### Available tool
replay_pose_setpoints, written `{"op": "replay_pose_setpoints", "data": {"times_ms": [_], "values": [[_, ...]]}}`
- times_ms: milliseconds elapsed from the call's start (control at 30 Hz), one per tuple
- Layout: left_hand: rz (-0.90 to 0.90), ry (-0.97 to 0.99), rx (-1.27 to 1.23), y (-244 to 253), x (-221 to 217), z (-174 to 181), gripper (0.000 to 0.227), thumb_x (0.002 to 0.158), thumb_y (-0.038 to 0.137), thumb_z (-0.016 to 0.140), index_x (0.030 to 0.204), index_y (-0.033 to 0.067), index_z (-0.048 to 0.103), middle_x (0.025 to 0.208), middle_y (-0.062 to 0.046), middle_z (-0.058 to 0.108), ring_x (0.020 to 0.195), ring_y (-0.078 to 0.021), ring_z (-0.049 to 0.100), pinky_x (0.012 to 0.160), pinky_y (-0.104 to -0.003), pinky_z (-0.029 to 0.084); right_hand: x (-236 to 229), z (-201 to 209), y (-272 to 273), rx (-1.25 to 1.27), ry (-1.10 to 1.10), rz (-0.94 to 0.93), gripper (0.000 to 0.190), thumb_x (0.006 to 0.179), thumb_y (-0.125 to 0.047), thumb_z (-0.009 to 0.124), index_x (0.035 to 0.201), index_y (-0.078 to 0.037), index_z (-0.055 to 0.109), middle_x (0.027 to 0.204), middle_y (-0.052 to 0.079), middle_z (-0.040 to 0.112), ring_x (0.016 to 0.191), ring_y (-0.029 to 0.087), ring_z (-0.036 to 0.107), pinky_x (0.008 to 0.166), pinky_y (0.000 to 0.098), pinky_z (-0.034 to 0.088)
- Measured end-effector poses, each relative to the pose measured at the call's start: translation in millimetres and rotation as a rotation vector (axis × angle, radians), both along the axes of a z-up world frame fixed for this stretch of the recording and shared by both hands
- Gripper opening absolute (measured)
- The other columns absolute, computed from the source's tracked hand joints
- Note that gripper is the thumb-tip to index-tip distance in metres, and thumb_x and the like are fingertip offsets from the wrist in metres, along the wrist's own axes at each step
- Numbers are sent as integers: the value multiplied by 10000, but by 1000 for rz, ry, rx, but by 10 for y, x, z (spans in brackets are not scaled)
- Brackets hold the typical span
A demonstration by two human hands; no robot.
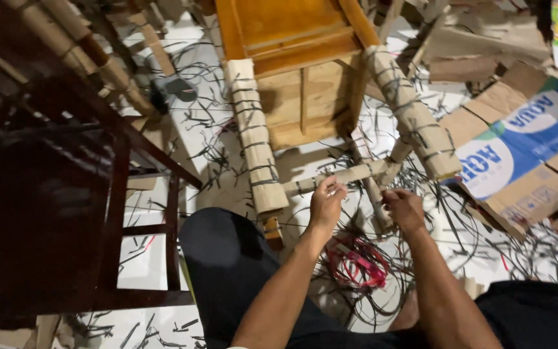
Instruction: The person sits on the floor and ties a red string around the legs of an overturned wooden chair. They then lift the chair, place a piece of cardboard on the seat, and secure the cardboard with a black string.
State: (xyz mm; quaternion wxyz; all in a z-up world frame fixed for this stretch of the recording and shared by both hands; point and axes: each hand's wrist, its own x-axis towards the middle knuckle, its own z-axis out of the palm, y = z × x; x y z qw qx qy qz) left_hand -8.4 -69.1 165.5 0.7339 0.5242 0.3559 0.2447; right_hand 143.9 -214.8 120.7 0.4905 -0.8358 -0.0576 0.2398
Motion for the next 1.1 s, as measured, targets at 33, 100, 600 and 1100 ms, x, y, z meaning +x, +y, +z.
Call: {"op": "replay_pose_setpoints", "data": {"times_ms": [33,100,600,1100], "values": [[-36,18,24,40,-19,-6,530,906,207,760,1385,37,610,1263,-230,657,1124,-311,683,917,-386,565,-125,436,0,-23,18,23,304,942,-242,593,1126,-23,698,871,254,683,798,344,640,637,458,542],[-63,39,46,69,-108,68,474,899,250,790,1332,98,670,1221,-157,696,1050,-256,723,854,-341,596,74,478,-83,-49,39,56,422,963,-53,483,1277,189,627,1016,450,645,916,458,592,751,528,507],[539,-497,-762,896,-695,-371,225,973,232,515,1088,52,587,918,-197,609,714,-333,612,617,-473,589,458,2787,-350,367,-41,92,569,916,-250,612,1443,-91,466,1345,132,602,1204,319,615,1014,415,510],[86,512,301,1088,-953,1177,1152,643,663,917,1553,191,391,1500,-111,510,1408,-278,492,1165,-458,408,456,2052,208,-461,-460,445,910,766,-585,745,1419,-99,337,1265,308,634,1171,527,632,1018,628,462]]}}
